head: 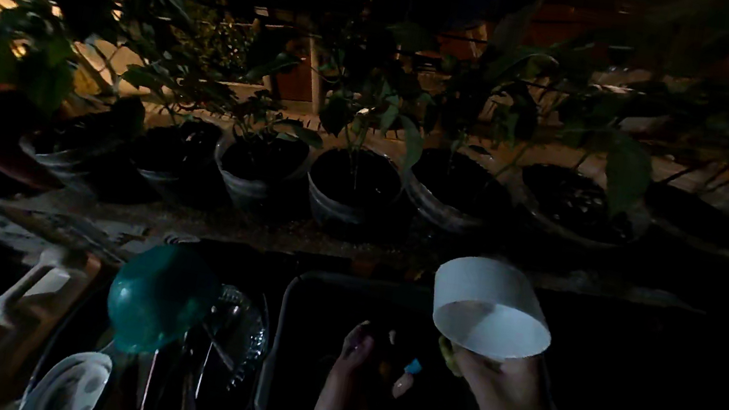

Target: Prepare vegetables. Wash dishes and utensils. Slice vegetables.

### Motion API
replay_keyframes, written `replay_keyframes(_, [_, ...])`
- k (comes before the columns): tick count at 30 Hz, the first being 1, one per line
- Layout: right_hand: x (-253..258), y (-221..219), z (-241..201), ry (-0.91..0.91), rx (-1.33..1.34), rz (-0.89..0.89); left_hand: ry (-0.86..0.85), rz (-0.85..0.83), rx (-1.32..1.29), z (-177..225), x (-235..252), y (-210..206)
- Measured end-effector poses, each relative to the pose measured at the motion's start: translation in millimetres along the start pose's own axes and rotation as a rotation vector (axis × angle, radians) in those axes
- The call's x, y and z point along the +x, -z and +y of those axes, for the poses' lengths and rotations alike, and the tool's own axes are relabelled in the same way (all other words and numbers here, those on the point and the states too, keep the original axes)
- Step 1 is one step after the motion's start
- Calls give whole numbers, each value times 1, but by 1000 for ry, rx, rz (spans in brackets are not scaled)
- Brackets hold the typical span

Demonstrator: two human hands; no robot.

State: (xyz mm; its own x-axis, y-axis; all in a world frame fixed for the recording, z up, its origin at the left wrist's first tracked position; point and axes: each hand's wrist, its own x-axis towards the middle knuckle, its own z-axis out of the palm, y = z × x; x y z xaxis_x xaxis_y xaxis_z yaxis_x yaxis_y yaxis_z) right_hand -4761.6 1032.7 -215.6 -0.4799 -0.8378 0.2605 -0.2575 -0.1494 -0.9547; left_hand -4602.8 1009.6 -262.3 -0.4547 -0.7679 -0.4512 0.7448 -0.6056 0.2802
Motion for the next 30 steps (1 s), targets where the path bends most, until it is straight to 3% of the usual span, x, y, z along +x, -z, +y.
replay_keyframes(3, [-12,1,-1,-29,-21,-40,-63,-48,138,-1,-16,15])
replay_keyframes(9, [-41,-6,-14,-8,-67,-68,-117,96,382,14,-69,13])
replay_keyframes(13, [-77,-13,-70,-49,-99,-156,-148,51,204,30,-123,24])
replay_keyframes(16, [-108,-22,-113,-62,-12,-335,-161,89,49,47,-177,38])
replay_keyframes(19, [-145,-41,-138,-39,104,-577,-300,33,-18,63,-242,71])
replay_keyframes(22, [-191,-76,-139,-2,181,-853,-540,-34,41,85,-316,117])
replay_keyframes(25, [-255,-136,-162,17,207,-1017,-725,19,98,114,-404,155])
replay_keyframes(30, [-379,-238,-226,12,174,-1152,-829,404,-3,161,-547,197])
